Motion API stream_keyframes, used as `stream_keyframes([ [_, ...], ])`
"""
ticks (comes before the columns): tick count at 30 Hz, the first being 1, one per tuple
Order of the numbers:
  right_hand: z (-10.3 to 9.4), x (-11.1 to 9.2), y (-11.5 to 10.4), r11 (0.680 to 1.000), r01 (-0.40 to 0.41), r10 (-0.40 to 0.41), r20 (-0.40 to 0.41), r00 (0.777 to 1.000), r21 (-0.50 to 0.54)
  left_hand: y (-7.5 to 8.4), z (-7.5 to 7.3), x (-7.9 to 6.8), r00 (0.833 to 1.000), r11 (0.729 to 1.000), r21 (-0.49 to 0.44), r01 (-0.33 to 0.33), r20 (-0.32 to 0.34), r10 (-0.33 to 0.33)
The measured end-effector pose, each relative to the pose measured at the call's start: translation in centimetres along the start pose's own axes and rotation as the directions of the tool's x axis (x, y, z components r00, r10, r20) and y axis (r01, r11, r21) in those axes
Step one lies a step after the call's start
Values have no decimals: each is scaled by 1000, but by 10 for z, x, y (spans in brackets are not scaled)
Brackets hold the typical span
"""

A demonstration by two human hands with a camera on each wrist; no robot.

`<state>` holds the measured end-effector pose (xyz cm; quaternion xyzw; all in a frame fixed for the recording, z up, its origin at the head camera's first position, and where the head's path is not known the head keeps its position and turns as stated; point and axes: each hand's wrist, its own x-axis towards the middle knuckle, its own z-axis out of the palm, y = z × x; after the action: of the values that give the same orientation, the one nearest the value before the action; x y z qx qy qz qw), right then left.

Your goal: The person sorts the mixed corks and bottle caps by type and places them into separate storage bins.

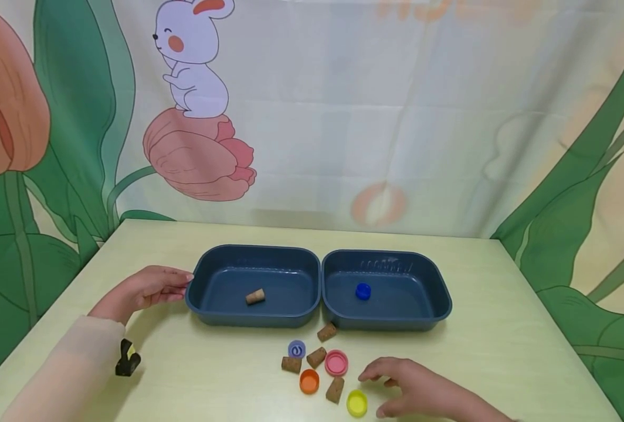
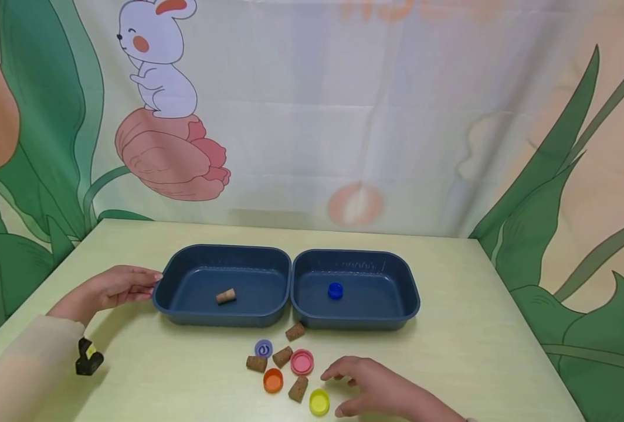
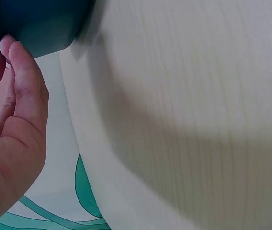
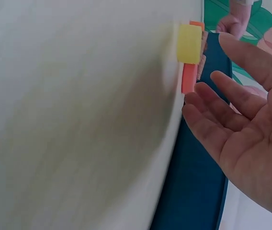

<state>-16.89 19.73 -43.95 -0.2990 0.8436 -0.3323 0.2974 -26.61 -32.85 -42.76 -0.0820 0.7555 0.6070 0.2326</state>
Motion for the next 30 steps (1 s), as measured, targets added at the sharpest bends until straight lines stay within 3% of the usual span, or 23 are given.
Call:
stream_keyframes([
  [8,8,5,-9,984,-175,174,28,984,43,1,1,0,1000,1000,-2,-7,4,7],
  [18,14,10,-11,988,-154,154,32,988,-14,2,2,-1,1000,1000,-5,-7,4,7],
  [26,20,14,-10,991,-125,124,-29,992,-40,1,1,-2,1000,1000,-13,-11,2,11],
  [30,24,20,2,991,-126,125,-39,991,-35,1,2,-2,1000,1000,-15,-8,-1,8],
])
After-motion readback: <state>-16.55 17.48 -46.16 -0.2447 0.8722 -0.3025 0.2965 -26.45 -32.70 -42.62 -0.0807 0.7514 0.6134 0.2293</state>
